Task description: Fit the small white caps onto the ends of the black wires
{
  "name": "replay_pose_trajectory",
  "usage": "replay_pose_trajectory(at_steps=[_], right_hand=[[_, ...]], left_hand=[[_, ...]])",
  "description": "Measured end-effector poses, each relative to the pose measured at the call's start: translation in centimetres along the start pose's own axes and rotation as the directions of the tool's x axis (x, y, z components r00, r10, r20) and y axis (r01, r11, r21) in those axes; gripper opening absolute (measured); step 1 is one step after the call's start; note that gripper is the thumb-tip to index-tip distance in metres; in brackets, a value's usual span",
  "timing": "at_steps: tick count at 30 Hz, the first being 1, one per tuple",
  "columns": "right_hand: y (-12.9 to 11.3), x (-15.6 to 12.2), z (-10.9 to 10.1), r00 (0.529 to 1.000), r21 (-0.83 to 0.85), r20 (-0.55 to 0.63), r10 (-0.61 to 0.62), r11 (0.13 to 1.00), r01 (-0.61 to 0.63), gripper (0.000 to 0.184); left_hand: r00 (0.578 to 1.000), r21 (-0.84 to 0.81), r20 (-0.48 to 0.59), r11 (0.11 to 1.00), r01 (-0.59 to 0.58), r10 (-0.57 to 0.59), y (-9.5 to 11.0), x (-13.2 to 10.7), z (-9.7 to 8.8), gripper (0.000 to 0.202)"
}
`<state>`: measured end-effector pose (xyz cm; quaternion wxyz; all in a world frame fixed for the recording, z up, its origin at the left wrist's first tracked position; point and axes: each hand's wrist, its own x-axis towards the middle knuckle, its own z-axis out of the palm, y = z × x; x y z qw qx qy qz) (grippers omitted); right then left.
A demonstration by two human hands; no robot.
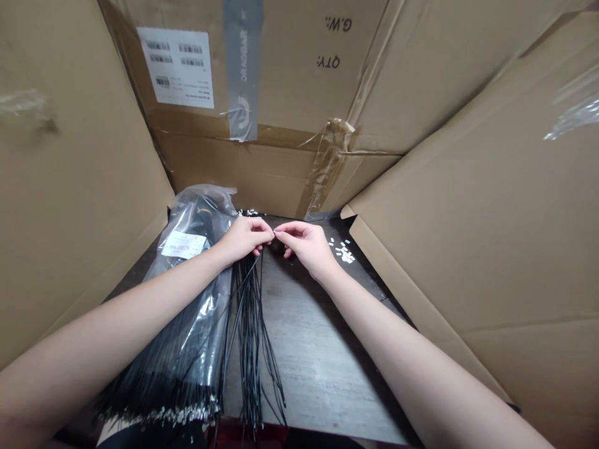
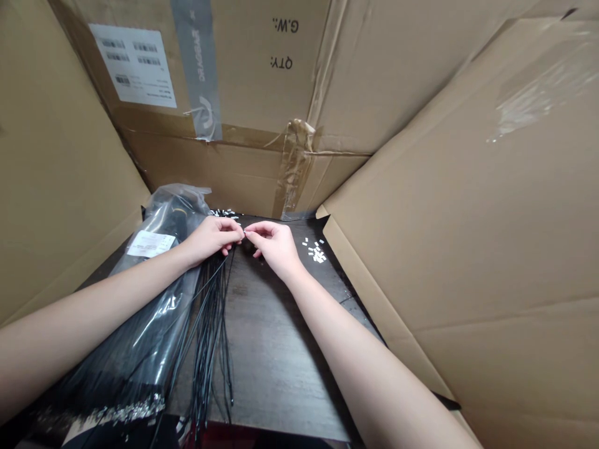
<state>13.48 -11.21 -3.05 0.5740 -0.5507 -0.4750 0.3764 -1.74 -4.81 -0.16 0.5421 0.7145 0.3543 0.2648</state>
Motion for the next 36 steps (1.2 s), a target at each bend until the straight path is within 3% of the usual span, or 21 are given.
replay_pose_trajectory(at_steps=[12,36], right_hand=[[0.1,-0.05,0.18,1.0,-0.039,-0.016,-0.006,0.999,0.005,0.027],[0.12,0.16,0.19,0.999,0.068,0.042,-0.005,0.998,0.002,0.033]], left_hand=[[1.0,-0.024,0.017,1.0,-0.004,0.004,-0.48,0.16,-0.05,0.007],[0.999,-0.012,0.018,0.999,0.051,-0.05,-0.23,0.17,0.11,0.011]])
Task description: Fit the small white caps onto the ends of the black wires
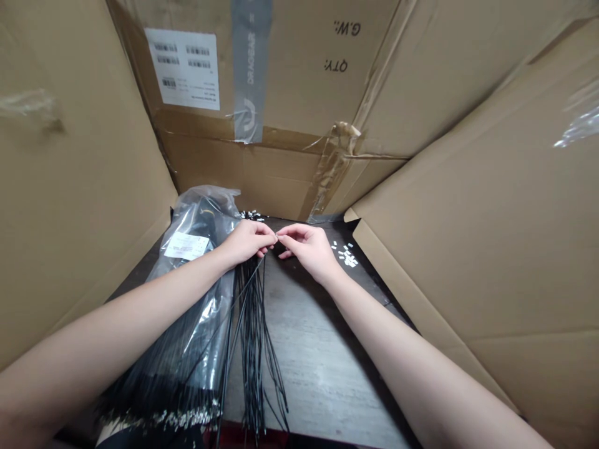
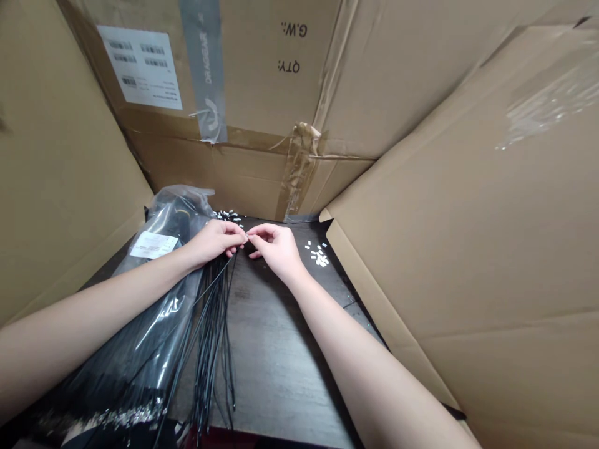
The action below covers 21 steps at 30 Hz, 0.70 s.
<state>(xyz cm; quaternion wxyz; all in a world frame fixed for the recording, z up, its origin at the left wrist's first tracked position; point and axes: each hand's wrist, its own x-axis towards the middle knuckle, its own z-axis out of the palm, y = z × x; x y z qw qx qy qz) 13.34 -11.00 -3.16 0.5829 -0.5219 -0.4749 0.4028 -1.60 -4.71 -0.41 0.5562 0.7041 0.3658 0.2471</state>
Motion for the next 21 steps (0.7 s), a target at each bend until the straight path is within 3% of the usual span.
replay_pose_trajectory(at_steps=[9,21], right_hand=[[0.38,0.04,-0.08,0.998,0.036,-0.069,0.004,0.999,-0.002,0.035],[0.55,0.22,-0.22,1.0,-0.03,-0.023,-0.001,1.0,0.001,0.035]], left_hand=[[0.999,0.052,-0.026,0.998,-0.023,0.025,0.05,0.05,0.05,0.008],[0.997,0.05,-0.042,0.997,-0.059,0.061,0.1,-0.11,-0.02,0.012]])
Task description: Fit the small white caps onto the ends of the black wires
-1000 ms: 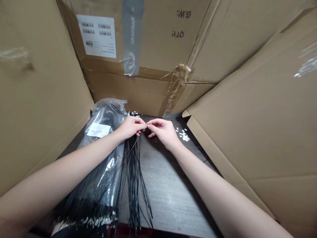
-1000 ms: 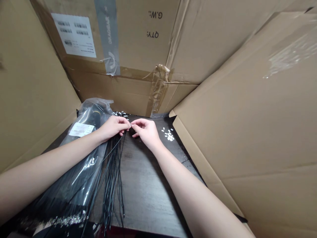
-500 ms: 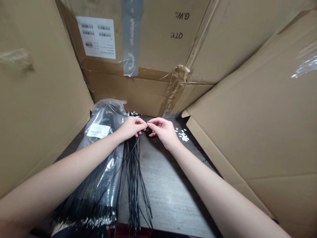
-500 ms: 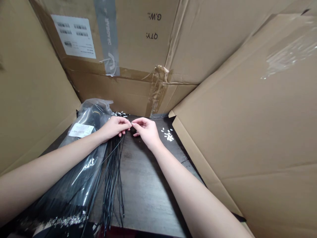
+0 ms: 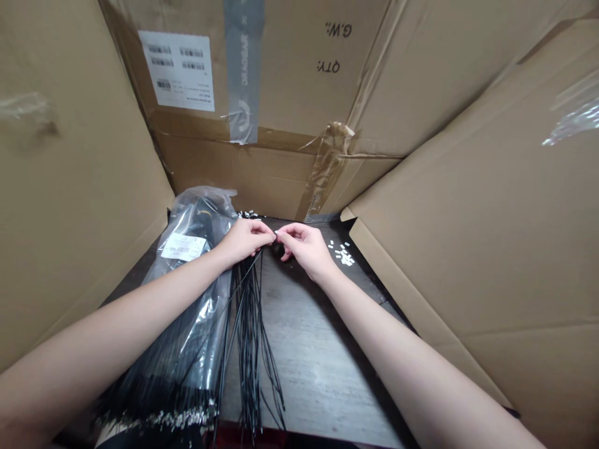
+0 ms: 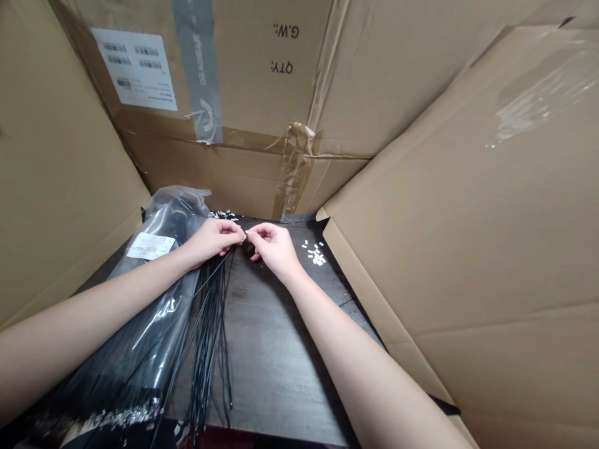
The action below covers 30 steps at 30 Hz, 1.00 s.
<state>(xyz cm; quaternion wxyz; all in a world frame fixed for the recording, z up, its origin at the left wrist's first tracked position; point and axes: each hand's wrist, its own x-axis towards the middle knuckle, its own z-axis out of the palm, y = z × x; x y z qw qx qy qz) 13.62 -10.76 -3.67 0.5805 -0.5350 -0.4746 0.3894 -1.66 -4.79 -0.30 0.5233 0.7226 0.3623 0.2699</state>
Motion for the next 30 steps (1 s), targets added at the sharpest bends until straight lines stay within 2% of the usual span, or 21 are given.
replay_pose_trajectory(at_steps=[5,13,23,30], right_hand=[[0.3,0.1,0.1,1.0,-0.046,-0.006,0.007,0.999,-0.007,0.03],[-0.3,-0.1,0.1,0.999,-0.011,0.018,0.042,0.999,-0.042,0.021],[-1.0,-0.6,0.3,0.998,-0.135,0.005,0.059,0.989,-0.057,0.015],[-1.2,-1.0,0.2,1.0,-0.285,0.017,-0.007,0.959,0.011,0.01]], left_hand=[[1.0,0.002,-0.002,1.0,-0.001,0.001,-0.1,0.1,0.0,0.012],[1.0,0.008,0.005,1.0,-0.029,0.029,-0.4,0.1,-0.1,0.015],[0.999,0.036,0.04,0.999,-0.036,0.035,-0.5,0.2,-0.2,0.019],[0.996,0.054,0.045,0.995,-0.078,0.076,-0.6,0.3,-0.2,0.015]])
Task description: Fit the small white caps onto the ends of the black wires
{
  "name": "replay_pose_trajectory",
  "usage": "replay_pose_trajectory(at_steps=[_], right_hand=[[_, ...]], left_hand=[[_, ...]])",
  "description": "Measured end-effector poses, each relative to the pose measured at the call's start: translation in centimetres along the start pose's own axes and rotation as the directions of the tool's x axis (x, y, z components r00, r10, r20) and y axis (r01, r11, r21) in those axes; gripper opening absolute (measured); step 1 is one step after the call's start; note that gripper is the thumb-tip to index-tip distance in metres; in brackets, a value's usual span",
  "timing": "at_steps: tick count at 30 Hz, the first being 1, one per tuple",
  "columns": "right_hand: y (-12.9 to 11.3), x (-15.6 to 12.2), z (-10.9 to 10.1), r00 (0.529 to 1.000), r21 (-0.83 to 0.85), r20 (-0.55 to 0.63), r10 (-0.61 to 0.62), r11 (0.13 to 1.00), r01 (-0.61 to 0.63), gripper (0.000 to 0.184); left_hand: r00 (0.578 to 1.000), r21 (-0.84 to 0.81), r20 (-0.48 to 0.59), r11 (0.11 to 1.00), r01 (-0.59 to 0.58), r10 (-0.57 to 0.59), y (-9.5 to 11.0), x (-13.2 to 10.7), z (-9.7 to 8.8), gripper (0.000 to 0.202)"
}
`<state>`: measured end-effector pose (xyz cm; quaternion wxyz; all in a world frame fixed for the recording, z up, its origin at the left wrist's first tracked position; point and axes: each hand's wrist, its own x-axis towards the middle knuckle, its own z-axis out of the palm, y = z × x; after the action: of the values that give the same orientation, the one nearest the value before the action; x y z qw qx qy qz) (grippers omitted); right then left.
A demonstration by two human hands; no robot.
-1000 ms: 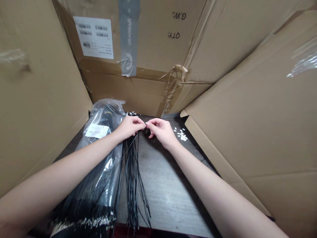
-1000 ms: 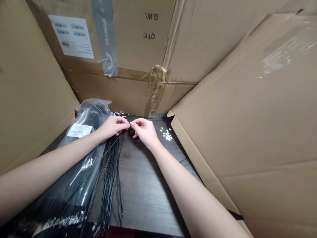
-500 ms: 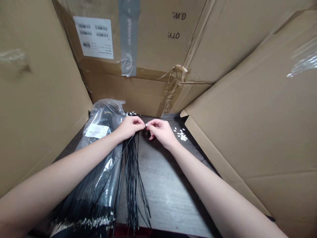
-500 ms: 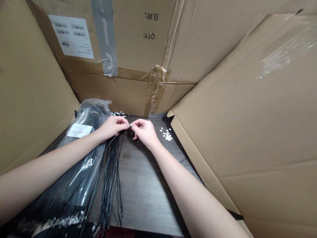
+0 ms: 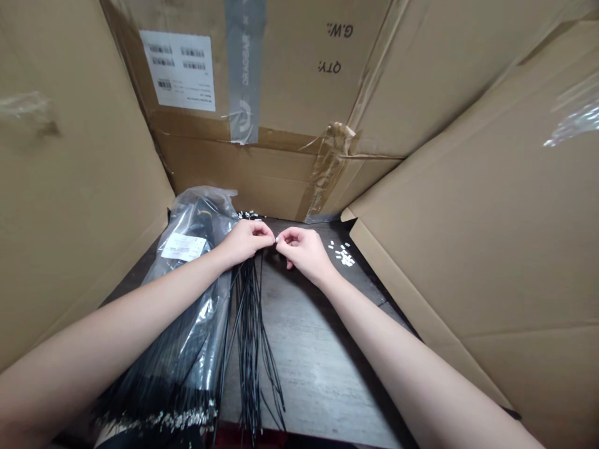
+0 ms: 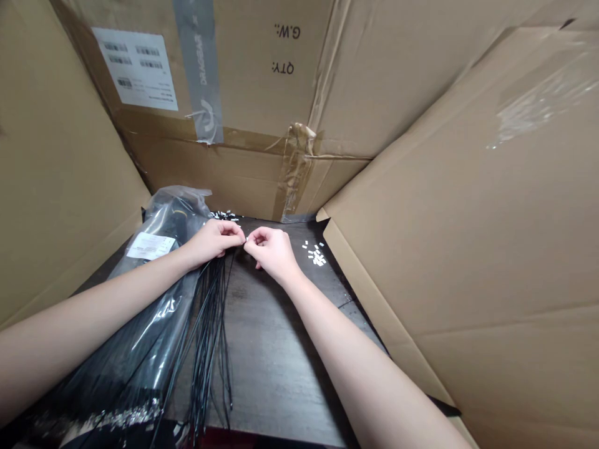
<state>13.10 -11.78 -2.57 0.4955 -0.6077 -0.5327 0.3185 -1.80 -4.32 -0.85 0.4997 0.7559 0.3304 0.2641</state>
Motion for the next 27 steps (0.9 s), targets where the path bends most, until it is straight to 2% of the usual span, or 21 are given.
replay_pose_trajectory(at_steps=[9,17,27], right_hand=[[0.36,0.11,0.08,0.998,-0.093,0.011,-0.054,0.994,0.055,0.01],[-0.1,0.0,0.02,0.998,-0.143,0.042,-0.054,0.988,0.06,0.01],[-0.1,0.02,0.11,0.995,-0.179,0.059,-0.082,0.98,0.091,0.008]], left_hand=[[1.0,0.064,0.009,0.998,-0.005,0.004,-0.31,0.16,-0.14,0.012],[1.0,0.099,-0.003,0.995,-0.025,0.026,-0.45,0.05,-0.16,0.011],[0.999,0.1,0.003,0.994,-0.045,0.045,-0.32,0.12,-0.11,0.007]])
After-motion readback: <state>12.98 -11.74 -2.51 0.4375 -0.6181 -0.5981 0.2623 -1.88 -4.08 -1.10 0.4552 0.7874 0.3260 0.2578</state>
